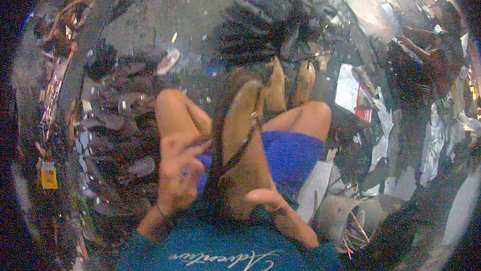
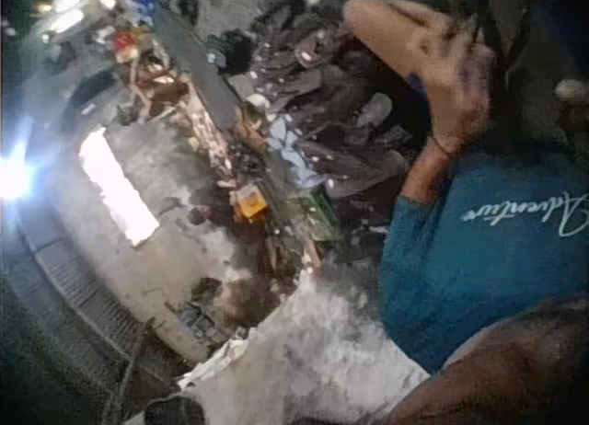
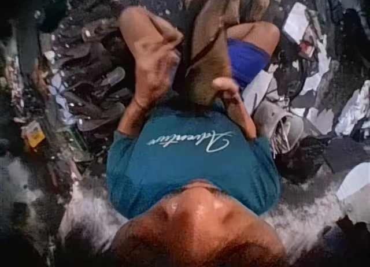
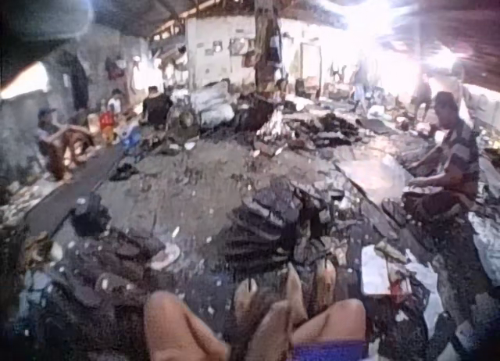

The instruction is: The person sits on the ground and repeatedly picks up sandals, inserts wooden shoe trees into them, and manipulates the straps and soles by hand. The person turns the sandals over to work on different sides and places them back on the ground after handling.

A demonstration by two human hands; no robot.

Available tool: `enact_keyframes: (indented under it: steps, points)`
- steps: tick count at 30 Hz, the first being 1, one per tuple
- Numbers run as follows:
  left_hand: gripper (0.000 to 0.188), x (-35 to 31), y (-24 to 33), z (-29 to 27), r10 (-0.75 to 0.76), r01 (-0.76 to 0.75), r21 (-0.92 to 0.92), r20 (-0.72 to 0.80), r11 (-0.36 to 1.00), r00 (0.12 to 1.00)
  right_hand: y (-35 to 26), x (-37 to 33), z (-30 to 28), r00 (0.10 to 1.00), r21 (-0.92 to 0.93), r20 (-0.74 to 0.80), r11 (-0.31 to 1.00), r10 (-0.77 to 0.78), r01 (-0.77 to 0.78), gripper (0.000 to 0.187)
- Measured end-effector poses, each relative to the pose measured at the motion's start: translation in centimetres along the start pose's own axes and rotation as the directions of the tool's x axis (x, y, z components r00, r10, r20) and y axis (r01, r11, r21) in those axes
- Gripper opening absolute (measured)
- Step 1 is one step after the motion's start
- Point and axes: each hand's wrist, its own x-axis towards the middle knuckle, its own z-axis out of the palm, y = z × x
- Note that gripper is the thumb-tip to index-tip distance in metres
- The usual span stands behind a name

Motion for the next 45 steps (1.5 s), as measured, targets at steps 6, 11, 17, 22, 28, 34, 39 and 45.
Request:
enact_keyframes:
  steps: [6,11,17,22,28,34,39,45]
  points:
    - [0.033,-2.3,0.9,2.8,-0.200,0.451,-0.503,0.475,0.737,0.857,-1.9,-4.0,-2.1,0.996,0.215,-0.047,0.974,0.080,-0.069,0.106]
    - [0.029,-6.0,1.9,3.9,-0.192,0.567,-0.650,0.557,0.505,0.808,-2.1,-7.1,-2.3,0.989,0.195,-0.133,0.980,0.061,-0.034,0.104]
    - [0.032,-7.6,2.6,2.9,-0.282,0.612,-0.685,0.543,0.397,0.791,-1.9,-7.0,-2.4,0.989,0.167,-0.146,0.986,0.039,-0.014,0.103]
    - [0.033,-7.6,2.6,3.2,-0.306,0.659,-0.722,0.592,0.210,0.746,-1.6,-6.9,-2.2,0.993,0.105,-0.120,0.994,0.016,-0.003,0.103]
    - [0.094,-7.0,-1.8,7.9,-0.064,0.496,-0.864,0.492,0.088,0.869,-2.9,-3.1,-0.6,0.996,-0.119,-0.081,0.993,-0.028,0.018,0.102]
    - [0.075,-5.5,-5.4,4.0,-0.302,0.469,-0.797,0.372,0.381,0.877,2.3,3.4,-3.4,0.986,-0.565,-0.074,0.808,0.151,-0.166,0.110]
    - [0.068,-10.1,-7.5,9.1,-0.503,0.551,-0.698,0.308,0.457,0.808,8.2,4.2,-6.7,0.937,-0.603,-0.185,0.719,0.295,-0.346,0.122]
    - [0.079,-9.9,-7.8,7.1,-0.470,0.562,-0.778,0.400,0.280,0.787,5.6,3.6,-5.4,0.965,-0.815,-0.119,0.533,0.235,-0.230,0.118]
